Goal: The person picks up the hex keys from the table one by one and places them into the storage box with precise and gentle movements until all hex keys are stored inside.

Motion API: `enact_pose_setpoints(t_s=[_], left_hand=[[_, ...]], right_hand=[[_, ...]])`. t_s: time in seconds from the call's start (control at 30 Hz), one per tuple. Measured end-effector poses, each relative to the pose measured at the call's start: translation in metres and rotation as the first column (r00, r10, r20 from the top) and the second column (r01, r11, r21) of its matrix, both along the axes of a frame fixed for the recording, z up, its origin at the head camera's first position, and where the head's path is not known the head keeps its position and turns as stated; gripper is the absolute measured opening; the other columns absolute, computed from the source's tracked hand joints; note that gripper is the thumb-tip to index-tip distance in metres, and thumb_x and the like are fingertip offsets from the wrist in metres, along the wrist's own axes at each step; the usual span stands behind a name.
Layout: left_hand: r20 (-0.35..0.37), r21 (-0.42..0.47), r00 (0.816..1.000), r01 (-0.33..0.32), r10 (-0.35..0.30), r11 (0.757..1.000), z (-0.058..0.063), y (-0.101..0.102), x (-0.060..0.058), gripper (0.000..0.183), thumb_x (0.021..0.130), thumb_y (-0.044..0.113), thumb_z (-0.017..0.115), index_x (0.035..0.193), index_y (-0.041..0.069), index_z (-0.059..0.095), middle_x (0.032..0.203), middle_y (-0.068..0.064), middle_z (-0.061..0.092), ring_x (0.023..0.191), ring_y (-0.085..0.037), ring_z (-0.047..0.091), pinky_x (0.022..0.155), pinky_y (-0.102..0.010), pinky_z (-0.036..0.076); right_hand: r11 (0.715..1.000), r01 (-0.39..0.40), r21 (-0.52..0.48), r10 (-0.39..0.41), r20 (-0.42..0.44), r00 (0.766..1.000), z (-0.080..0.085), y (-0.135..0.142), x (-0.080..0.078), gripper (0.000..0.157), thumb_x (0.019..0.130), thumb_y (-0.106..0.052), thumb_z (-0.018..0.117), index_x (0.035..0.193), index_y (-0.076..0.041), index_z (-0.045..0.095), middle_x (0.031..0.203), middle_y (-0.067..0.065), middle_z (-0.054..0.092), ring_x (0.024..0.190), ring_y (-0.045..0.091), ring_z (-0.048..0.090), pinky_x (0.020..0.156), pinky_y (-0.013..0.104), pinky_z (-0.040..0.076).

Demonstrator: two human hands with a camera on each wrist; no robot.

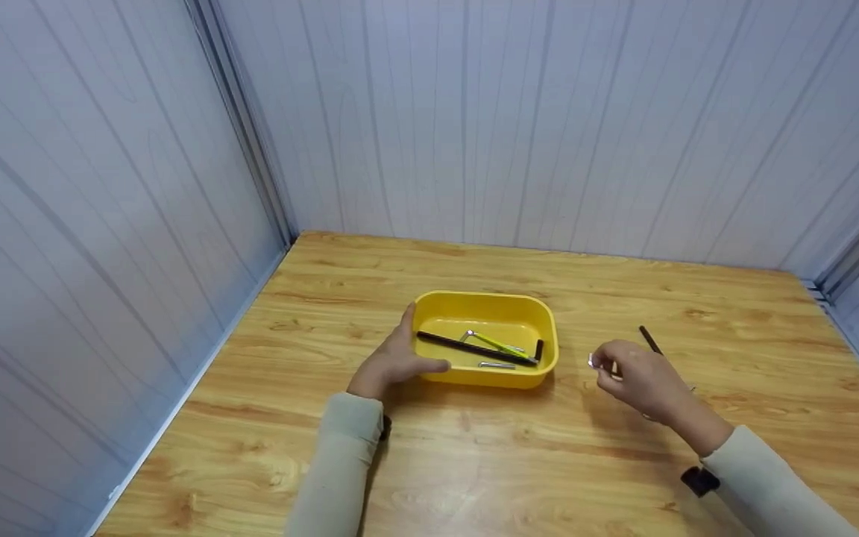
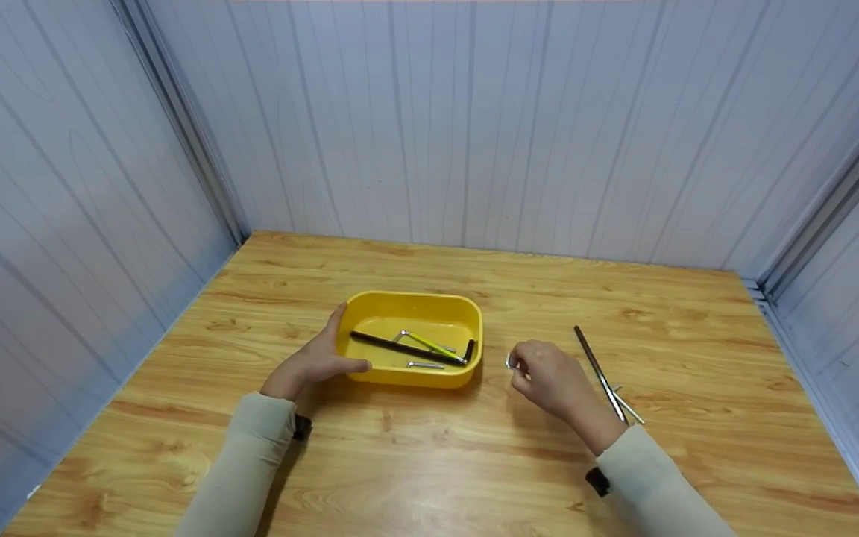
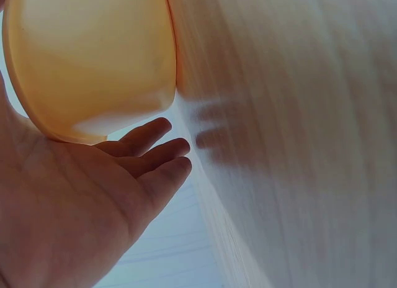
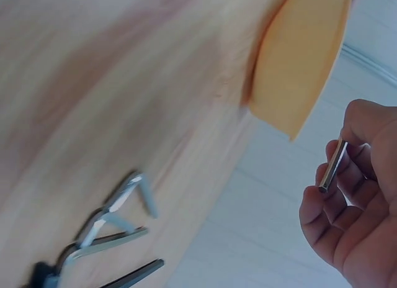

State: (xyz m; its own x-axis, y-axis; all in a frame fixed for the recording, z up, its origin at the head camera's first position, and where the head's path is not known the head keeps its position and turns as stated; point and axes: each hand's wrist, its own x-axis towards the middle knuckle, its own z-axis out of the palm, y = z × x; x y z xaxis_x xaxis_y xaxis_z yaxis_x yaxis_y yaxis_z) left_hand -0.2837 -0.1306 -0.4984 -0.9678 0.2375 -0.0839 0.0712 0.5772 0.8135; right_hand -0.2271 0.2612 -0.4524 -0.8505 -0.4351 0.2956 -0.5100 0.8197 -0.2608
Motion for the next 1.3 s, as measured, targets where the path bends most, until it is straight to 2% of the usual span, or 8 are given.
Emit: enact_pose_setpoints(t_s=[0.17,0.47,0.7,1.0,1.3], left_hand=[[-0.001,0.006,1.000,0.002,-0.002,1.000,0.000,0.000,0.001,0.131,0.065,0.050,0.084,0.156,0.020,-0.005,0.160,-0.011,0.020,0.144,-0.028,0.027,0.116,-0.048,0.025],[-0.014,0.018,1.000,0.007,-0.007,1.000,0.000,0.001,-0.001,0.131,0.064,0.047,0.085,0.156,0.021,-0.005,0.157,-0.010,0.027,0.137,-0.025,0.036,0.114,-0.045,0.029],[-0.030,0.030,0.999,0.019,-0.018,0.999,-0.002,0.001,-0.003,0.130,0.064,0.045,0.085,0.156,0.021,-0.004,0.155,-0.010,0.030,0.135,-0.025,0.038,0.114,-0.044,0.028],[-0.029,0.014,1.000,0.010,-0.010,1.000,0.000,-0.001,-0.001,0.131,0.064,0.046,0.085,0.156,0.019,-0.004,0.156,-0.011,0.029,0.135,-0.026,0.038,0.115,-0.044,0.028],[-0.032,0.032,0.999,0.012,-0.011,0.999,-0.002,0.000,-0.002,0.132,0.063,0.046,0.086,0.156,0.017,-0.003,0.155,-0.012,0.030,0.133,-0.027,0.040,0.114,-0.045,0.029]], right_hand=[[0.999,-0.032,-0.021,0.032,-0.015,0.999,0.003,-0.010,-0.005,0.011,0.082,-0.006,0.067,0.089,-0.015,0.065,0.083,-0.005,0.063,0.074,0.008,0.054,0.061,0.025,0.046],[0.997,-0.074,-0.029,0.073,-0.049,0.996,0.007,-0.021,-0.011,0.013,0.080,-0.003,0.068,0.087,-0.014,0.065,0.083,-0.004,0.063,0.075,0.009,0.056,0.065,0.028,0.049],[0.993,-0.092,-0.079,0.092,-0.013,0.996,0.012,-0.036,-0.017,0.010,0.081,-0.005,0.068,0.087,-0.013,0.066,0.085,-0.003,0.063,0.077,0.010,0.057,0.068,0.030,0.051],[0.985,-0.153,-0.079,0.156,0.038,0.987,0.018,-0.062,-0.029,0.009,0.085,-0.006,0.066,0.091,-0.012,0.067,0.088,0.000,0.065,0.078,0.011,0.058,0.069,0.030,0.053],[0.983,-0.173,-0.068,0.177,0.069,0.982,0.012,-0.083,-0.045,0.011,0.086,-0.005,0.063,0.092,-0.010,0.070,0.088,0.000,0.066,0.078,0.012,0.057,0.068,0.030,0.052]])
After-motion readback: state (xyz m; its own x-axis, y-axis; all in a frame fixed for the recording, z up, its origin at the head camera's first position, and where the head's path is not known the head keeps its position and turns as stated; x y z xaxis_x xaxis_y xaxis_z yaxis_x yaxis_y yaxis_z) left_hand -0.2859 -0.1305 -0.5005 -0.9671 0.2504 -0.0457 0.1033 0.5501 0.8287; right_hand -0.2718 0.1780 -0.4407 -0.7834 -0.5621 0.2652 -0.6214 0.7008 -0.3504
